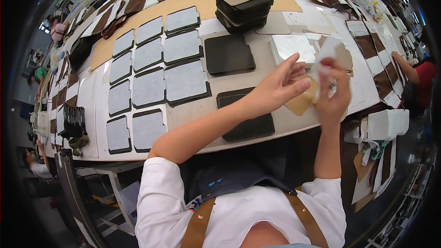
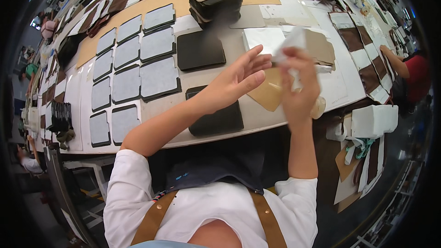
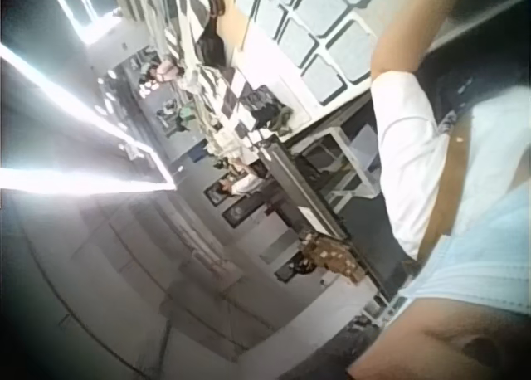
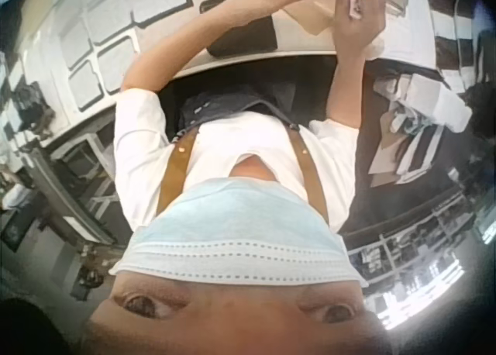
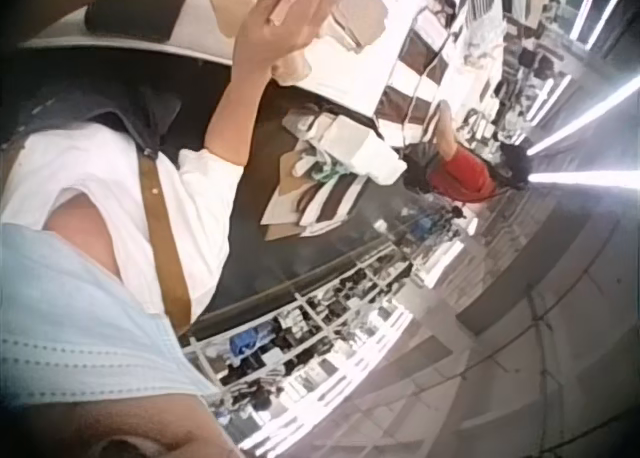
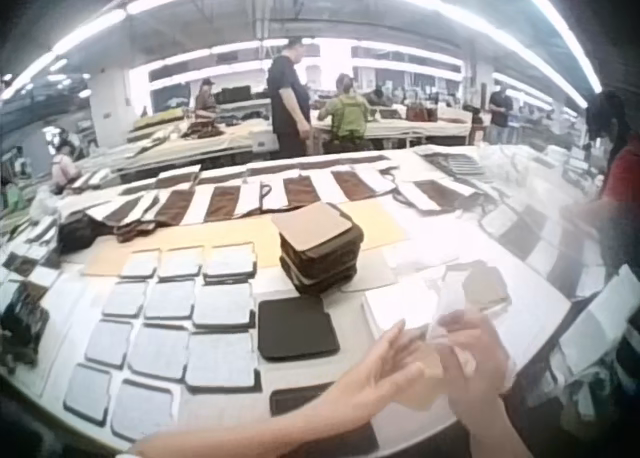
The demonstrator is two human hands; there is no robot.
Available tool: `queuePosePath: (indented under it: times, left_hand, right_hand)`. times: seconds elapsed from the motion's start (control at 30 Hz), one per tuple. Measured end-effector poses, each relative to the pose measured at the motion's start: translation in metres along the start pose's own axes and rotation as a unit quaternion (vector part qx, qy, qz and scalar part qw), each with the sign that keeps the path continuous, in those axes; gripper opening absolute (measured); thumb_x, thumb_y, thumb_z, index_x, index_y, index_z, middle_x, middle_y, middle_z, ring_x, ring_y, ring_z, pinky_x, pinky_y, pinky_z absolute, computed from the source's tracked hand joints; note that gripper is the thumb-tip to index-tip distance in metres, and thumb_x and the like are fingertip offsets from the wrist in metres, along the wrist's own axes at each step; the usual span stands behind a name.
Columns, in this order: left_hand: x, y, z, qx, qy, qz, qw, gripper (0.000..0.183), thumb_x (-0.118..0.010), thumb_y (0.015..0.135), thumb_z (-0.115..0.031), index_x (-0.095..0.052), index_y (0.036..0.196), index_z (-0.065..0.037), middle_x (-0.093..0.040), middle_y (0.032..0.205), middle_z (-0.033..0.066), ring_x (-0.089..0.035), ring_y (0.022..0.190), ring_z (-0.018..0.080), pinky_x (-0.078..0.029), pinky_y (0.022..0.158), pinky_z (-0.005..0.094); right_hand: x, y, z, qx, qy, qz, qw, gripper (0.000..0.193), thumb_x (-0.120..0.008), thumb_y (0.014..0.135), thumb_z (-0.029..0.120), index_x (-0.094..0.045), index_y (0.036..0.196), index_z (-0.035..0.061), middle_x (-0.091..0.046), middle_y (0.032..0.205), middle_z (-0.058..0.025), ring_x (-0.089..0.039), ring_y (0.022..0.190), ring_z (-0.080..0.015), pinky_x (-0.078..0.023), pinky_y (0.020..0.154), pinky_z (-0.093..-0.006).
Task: The person applies glue from a squeeze bottle onto a dark rectangular base and then places a light-colored square insert on top. They press the insert down to secure it and move the finished unit to a stack on the left. This process is repeated for multiple units throughout the clip.
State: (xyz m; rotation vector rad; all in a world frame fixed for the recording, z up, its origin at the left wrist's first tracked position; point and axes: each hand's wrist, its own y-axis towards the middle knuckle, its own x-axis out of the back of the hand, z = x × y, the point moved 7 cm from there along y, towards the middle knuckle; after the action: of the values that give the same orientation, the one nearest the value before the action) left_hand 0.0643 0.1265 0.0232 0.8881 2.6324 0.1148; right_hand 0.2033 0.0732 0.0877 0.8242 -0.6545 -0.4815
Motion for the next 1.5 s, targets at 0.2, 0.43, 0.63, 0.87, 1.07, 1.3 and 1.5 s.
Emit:
queuePosePath:
  times: [0.2, 0.43, 0.63, 0.87, 1.07, 1.3, 1.5]
  left_hand:
    - [0.024, -0.034, -0.024, 0.099, -0.131, -0.090, 0.982, 0.053, -0.052, 0.108, -0.044, -0.050, 0.142, -0.004, -0.060, 0.129, 0.0067, -0.057, 0.118, 0.0149, -0.047, 0.101, 0.0333]
    - [0.061, -0.090, -0.045, 0.118, -0.053, -0.194, 0.973, 0.052, -0.052, 0.108, -0.041, -0.052, 0.143, -0.002, -0.060, 0.132, 0.0070, -0.057, 0.119, 0.0142, -0.045, 0.103, 0.0306]
    - [0.067, -0.125, -0.024, 0.132, 0.059, -0.134, 0.980, 0.049, -0.052, 0.108, -0.040, -0.059, 0.136, 0.000, -0.065, 0.124, 0.0072, -0.060, 0.111, 0.0120, -0.048, 0.096, 0.0287]
    - [0.078, -0.131, -0.014, 0.092, 0.050, -0.162, 0.981, 0.044, -0.047, 0.111, -0.035, -0.062, 0.136, -0.003, -0.069, 0.117, 0.0053, -0.063, 0.104, 0.0094, -0.050, 0.093, 0.0264]
    - [0.080, -0.131, -0.007, 0.091, 0.051, -0.138, 0.985, 0.048, -0.040, 0.113, -0.037, -0.060, 0.141, -0.003, -0.066, 0.129, 0.0056, -0.061, 0.112, 0.0096, -0.048, 0.098, 0.0262]
    - [0.090, -0.136, -0.002, 0.053, 0.123, -0.191, 0.972, 0.049, -0.042, 0.112, -0.034, -0.051, 0.147, -0.001, -0.070, 0.114, 0.0045, -0.062, 0.101, 0.0080, -0.046, 0.094, 0.0250]
    - [0.083, -0.166, 0.007, 0.125, 0.261, -0.197, 0.937, 0.075, -0.063, 0.099, -0.009, -0.022, 0.162, -0.005, -0.067, 0.084, 0.0047, -0.057, 0.065, 0.0109, -0.047, 0.061, 0.0290]
  right_hand:
    - [-0.053, -0.038, 0.067, 0.180, -0.049, 0.183, 0.965, 0.025, -0.077, 0.082, 0.008, -0.069, 0.106, 0.0035, -0.067, 0.118, -0.0123, -0.063, 0.105, -0.0323, -0.052, 0.089, -0.0431]
    - [-0.038, -0.045, 0.043, -0.058, 0.143, -0.011, 0.988, 0.045, -0.069, 0.098, 0.032, -0.062, 0.127, -0.0018, -0.067, 0.118, -0.0147, -0.061, 0.115, -0.0308, -0.046, 0.102, -0.0422]
    - [-0.072, -0.094, 0.012, -0.389, 0.397, 0.221, 0.801, 0.034, -0.070, 0.098, 0.015, -0.063, 0.125, -0.0039, -0.070, 0.109, -0.0059, -0.063, 0.102, -0.0100, -0.049, 0.091, -0.0269]
    - [-0.078, -0.102, 0.021, -0.384, 0.336, 0.233, 0.828, 0.023, -0.068, 0.099, 0.008, -0.066, 0.118, -0.0042, -0.071, 0.099, -0.0046, -0.065, 0.086, -0.0070, -0.051, 0.078, -0.0212]
    - [-0.076, -0.117, 0.000, -0.413, 0.323, 0.251, 0.814, 0.025, -0.066, 0.100, 0.007, -0.064, 0.122, -0.0046, -0.072, 0.094, -0.0034, -0.064, 0.081, -0.0048, -0.050, 0.073, -0.0193]
    - [-0.080, -0.115, 0.010, -0.446, 0.332, 0.247, 0.794, 0.015, -0.067, 0.099, 0.008, -0.066, 0.108, -0.0045, -0.072, 0.088, -0.0032, -0.064, 0.079, -0.0035, -0.049, 0.069, -0.0191]
    - [-0.075, -0.126, -0.012, -0.455, 0.214, 0.275, 0.819, 0.013, -0.071, 0.096, 0.009, -0.066, 0.102, -0.0016, -0.071, 0.082, -0.0016, -0.058, 0.072, -0.0018, -0.044, 0.066, -0.0185]
